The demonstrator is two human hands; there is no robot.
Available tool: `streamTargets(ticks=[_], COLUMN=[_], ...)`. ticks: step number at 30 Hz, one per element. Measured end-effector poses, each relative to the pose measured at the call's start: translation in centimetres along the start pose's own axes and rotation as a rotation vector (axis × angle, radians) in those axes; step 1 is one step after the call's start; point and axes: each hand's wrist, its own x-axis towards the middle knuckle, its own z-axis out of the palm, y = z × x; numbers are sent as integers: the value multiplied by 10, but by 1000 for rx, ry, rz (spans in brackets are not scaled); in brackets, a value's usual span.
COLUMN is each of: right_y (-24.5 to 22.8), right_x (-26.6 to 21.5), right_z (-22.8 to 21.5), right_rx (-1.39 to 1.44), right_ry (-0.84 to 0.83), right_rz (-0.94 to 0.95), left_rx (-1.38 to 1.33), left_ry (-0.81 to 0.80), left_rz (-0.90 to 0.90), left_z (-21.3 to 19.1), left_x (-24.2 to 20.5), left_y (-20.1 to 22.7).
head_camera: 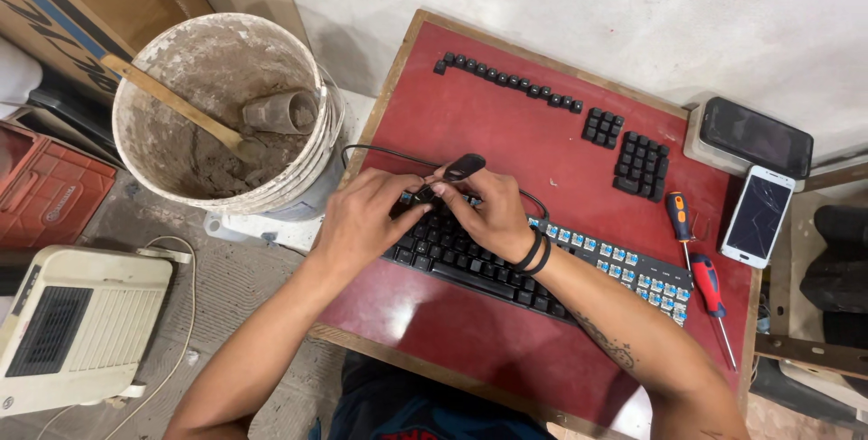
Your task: The person uses a keycap puller to remove keycaps from a black mechanical keyboard. They systematically lift each keycap and place it on the red work surface, working across the keyboard from right to left.
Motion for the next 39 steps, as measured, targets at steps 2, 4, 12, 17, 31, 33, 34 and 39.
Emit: streamTargets(ticks=[2,4,12,17,31,33,34,39], right_y=[3,10,4,5,9,12,12,19], right_x=[-2,-5,-8,-10,-16,-10,-10,-11], right_z=[1,1,-2,-2,-2,-5,-6,-8], right_rx=[18,10,-45,-61,9,5,23,59], right_ry=[45,58,105,133,214,213,214,213], right_rz=[13,13,-18,-55,-12,-30,-22,5], left_rx=[205,273,441,516,197,117,80,37], left_ry=[16,35,71,72,-109,-175,-254,-466], left_rz=[103,130,170,178,13,-37,-80,-86], left_z=[-2,5,11,13,-18,-27,-28,-23], left_x=[2,0,11,19,26,35,36,42], left_y=[4,3,6,12,13,8,2,-13])
